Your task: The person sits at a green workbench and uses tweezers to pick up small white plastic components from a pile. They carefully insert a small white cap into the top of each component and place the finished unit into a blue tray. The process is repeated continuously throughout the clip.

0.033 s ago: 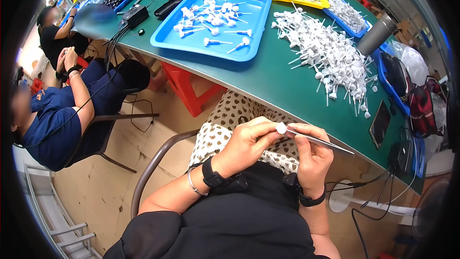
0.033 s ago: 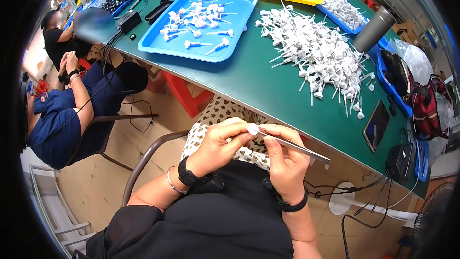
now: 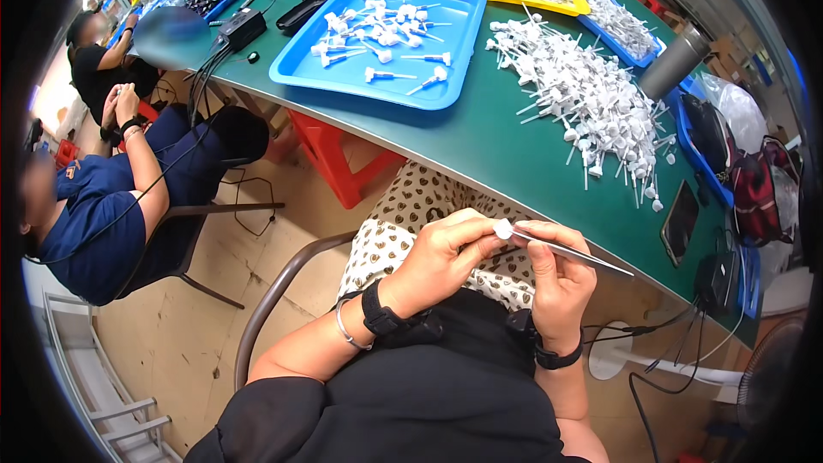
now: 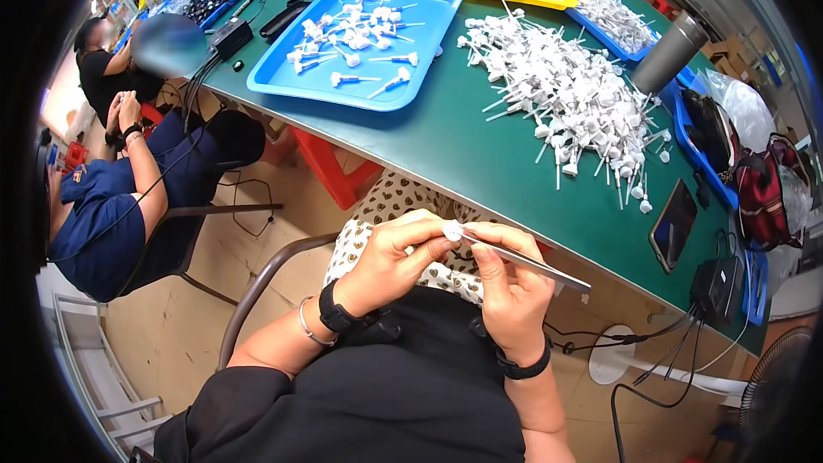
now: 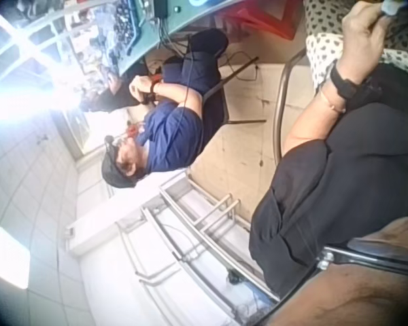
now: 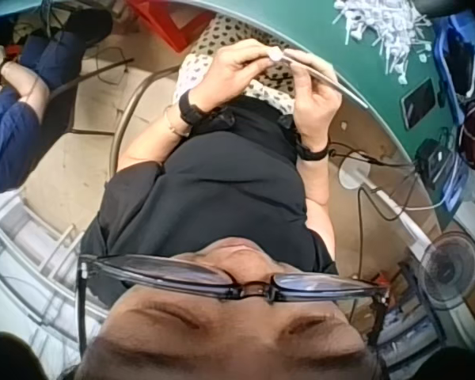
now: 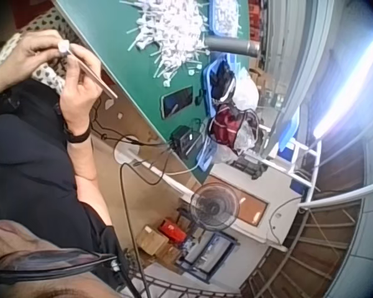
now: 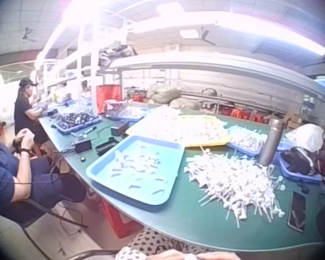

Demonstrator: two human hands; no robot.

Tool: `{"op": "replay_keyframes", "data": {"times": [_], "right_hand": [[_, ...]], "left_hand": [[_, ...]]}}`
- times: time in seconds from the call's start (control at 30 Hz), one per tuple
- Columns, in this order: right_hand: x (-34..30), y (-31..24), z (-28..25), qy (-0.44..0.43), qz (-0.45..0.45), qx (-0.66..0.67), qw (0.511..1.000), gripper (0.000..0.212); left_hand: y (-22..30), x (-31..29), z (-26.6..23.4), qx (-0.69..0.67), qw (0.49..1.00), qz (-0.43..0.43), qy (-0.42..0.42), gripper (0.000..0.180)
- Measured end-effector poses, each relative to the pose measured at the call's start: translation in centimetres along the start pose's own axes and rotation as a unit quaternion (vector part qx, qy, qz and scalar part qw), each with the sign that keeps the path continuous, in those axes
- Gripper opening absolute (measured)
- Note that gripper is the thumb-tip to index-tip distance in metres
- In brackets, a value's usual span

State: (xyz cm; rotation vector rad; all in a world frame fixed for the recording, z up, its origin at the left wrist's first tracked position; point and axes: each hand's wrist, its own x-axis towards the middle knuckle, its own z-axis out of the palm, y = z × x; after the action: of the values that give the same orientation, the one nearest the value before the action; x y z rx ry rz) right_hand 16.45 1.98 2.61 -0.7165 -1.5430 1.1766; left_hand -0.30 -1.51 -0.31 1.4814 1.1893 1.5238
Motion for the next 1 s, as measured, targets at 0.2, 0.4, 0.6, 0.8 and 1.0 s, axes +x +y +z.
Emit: {"op": "replay_keyframes", "data": {"times": [0.2, 0.4, 0.6, 0.8, 1.0], "right_hand": [[0.0, -0.2, 0.1, 0.010, -0.020, -0.078, 0.997, 0.013], [-0.3, 0.2, -0.6, -0.008, -0.046, -0.085, 0.995, 0.013], [-0.1, -0.1, -0.3, -0.002, -0.016, -0.073, 0.997, 0.012], [-0.2, -0.3, 0.1, 0.002, -0.014, -0.063, 0.998, 0.014], [-0.4, 0.1, -0.3, 0.013, -0.017, -0.057, 0.998, 0.015]], "left_hand": [[-1.6, -0.2, 0.4, 0.048, 0.993, 0.107, 0.025, 0.019], [-1.0, -0.4, 0.6, 0.042, 0.994, 0.097, 0.012, 0.014], [-1.0, -0.5, 0.7, 0.028, 0.996, 0.084, 0.021, 0.013], [-1.4, -0.5, 0.7, 0.024, 0.995, 0.096, 0.021, 0.014], [-1.4, -0.6, 0.8, 0.043, 0.995, 0.090, 0.008, 0.013]]}}
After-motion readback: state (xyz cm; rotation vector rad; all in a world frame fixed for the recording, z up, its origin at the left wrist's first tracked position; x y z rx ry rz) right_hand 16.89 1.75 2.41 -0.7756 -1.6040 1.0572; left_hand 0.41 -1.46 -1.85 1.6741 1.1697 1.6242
